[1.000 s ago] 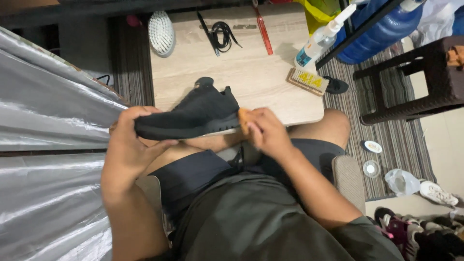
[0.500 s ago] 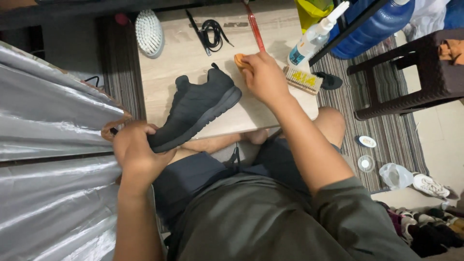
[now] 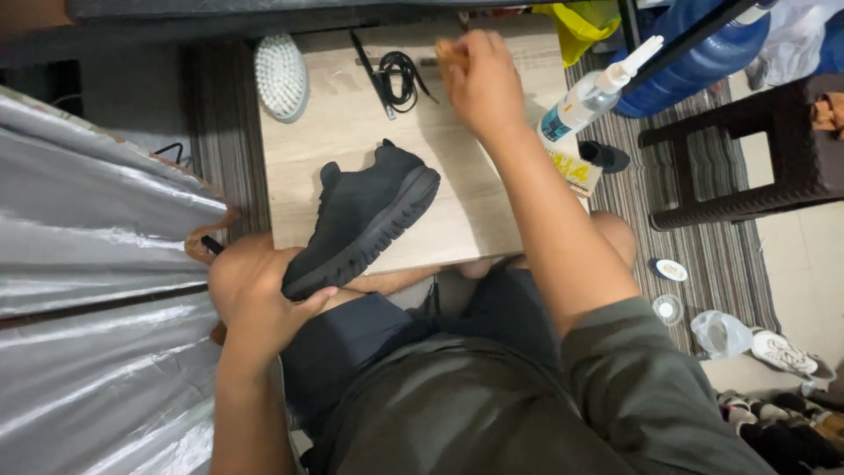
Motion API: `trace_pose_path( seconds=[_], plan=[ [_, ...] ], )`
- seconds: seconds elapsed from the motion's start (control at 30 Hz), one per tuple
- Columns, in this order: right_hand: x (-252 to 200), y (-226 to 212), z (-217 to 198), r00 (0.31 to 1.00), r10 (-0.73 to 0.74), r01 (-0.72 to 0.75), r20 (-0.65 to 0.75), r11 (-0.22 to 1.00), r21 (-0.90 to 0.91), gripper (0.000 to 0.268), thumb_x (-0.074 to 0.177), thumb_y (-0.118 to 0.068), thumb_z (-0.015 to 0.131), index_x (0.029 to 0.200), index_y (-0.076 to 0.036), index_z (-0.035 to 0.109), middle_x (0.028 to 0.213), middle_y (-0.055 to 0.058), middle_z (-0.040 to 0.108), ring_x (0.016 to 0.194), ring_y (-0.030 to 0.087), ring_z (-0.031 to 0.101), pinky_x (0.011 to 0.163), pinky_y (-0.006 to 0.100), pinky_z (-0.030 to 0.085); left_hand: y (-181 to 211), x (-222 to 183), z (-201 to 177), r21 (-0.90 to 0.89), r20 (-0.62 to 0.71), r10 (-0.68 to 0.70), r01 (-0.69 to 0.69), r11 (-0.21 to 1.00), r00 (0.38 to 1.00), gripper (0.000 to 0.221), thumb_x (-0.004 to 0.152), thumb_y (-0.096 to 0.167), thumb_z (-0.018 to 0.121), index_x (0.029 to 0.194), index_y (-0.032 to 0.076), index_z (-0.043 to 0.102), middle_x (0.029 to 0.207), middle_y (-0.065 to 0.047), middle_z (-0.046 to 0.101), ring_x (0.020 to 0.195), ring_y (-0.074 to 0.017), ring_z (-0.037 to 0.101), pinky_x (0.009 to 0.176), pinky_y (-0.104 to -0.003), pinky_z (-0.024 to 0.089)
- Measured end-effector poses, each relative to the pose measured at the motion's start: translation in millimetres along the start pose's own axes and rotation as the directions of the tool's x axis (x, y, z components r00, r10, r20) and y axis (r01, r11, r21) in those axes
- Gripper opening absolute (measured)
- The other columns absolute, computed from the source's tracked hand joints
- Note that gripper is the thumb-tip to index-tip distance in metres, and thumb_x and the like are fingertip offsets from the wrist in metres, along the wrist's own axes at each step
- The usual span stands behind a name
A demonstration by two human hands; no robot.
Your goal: Cleaning and marking a black shoe on a workbench using a cloth and a marking tool.
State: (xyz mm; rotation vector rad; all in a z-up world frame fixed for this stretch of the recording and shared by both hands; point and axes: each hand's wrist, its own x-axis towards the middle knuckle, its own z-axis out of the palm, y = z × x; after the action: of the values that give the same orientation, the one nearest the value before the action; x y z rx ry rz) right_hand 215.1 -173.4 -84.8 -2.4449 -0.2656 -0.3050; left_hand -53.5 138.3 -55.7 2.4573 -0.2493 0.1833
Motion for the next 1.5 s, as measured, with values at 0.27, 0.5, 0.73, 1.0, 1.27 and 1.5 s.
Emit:
trace_pose_path(
  seconds=[0.27, 0.5, 0.73, 1.0, 1.27, 1.5],
  plan=[
    [38, 40, 60, 0.961, -0.272, 0.273, -0.043, 0.962, 0.027, 0.02, 0.094, -0.012, 0.057, 0.103, -0.002, 0.072, 0.094, 0.023, 0.063, 0.085, 0.047, 0.062, 0.076, 0.052, 0.051, 11, 1, -4, -0.003, 0.216, -0.353, 0.362, 0.932, 0.91, 0.059, 0.078, 0.036, 0.085, 0.127, 0.01, 0.066, 0.118, -0.01, 0.068, 0.117, -0.0278, 0.063, 0.097, -0.04, 0.048],
    [35, -7, 71, 0.942, -0.336, 0.302, -0.023, 0.875, -0.379, 0.009, 0.083, -0.015, 0.066, 0.083, -0.009, 0.073, 0.077, 0.017, 0.061, 0.069, 0.044, 0.059, 0.059, 0.057, 0.047, 2, -7, 4, 0.066, 0.152, -0.256, 0.249, 0.966, 0.955, 0.062, 0.076, 0.039, 0.086, 0.125, 0.007, 0.063, 0.115, -0.013, 0.067, 0.114, -0.0304, 0.062, 0.097, -0.041, 0.048],
    [34, -58, 103, 0.897, 0.215, -0.045, 0.385, 0.913, -0.404, 0.033, 0.085, -0.009, 0.05, 0.109, -0.003, 0.072, 0.107, 0.02, 0.074, 0.096, 0.046, 0.072, 0.076, 0.055, 0.059, 24, 6, -3, 0.077, 0.117, -0.162, 0.153, 0.985, 0.98, 0.098, 0.067, 0.044, 0.093, 0.143, 0.001, 0.048, 0.133, -0.018, 0.06, 0.126, -0.0353, 0.057, 0.1, -0.047, 0.048],
    [21, -97, 54, 0.858, 0.323, -0.173, 0.399, 0.914, -0.368, 0.039, 0.087, -0.017, 0.049, 0.118, -0.002, 0.068, 0.115, 0.021, 0.07, 0.103, 0.044, 0.069, 0.082, 0.055, 0.057, 46, 36, -4, 0.092, 0.03, 0.09, -0.092, 0.991, 0.996, 0.084, 0.084, 0.047, 0.081, 0.148, 0.003, 0.047, 0.15, -0.032, 0.046, 0.138, -0.0453, 0.049, 0.112, -0.05, 0.043],
    [-75, -110, -104, 0.875, 0.137, -0.239, 0.464, 0.956, 0.169, 0.029, 0.101, -0.011, 0.048, 0.128, -0.011, 0.058, 0.092, 0.007, 0.075, 0.071, 0.015, 0.067, 0.064, 0.031, 0.05, 37, 90, 8, 0.104, 0.294, 0.098, -0.134, 0.986, 0.951, 0.088, 0.084, 0.047, 0.078, 0.155, 0.011, 0.04, 0.162, -0.022, 0.032, 0.149, -0.0438, 0.028, 0.114, -0.058, 0.03],
    [-155, -45, -159, 0.89, -0.254, -0.182, 0.38, 0.566, 0.804, 0.083, 0.091, -0.061, 0.067, 0.14, 0.004, 0.052, 0.126, 0.022, 0.069, 0.087, 0.031, 0.081, 0.088, 0.041, 0.069, 49, 145, 18, 0.148, 0.565, 0.041, -0.15, 0.978, 0.824, 0.097, 0.08, 0.047, 0.082, 0.161, 0.024, 0.034, 0.166, -0.024, 0.023, 0.148, -0.0433, 0.028, 0.112, -0.059, 0.023]
  ],
)
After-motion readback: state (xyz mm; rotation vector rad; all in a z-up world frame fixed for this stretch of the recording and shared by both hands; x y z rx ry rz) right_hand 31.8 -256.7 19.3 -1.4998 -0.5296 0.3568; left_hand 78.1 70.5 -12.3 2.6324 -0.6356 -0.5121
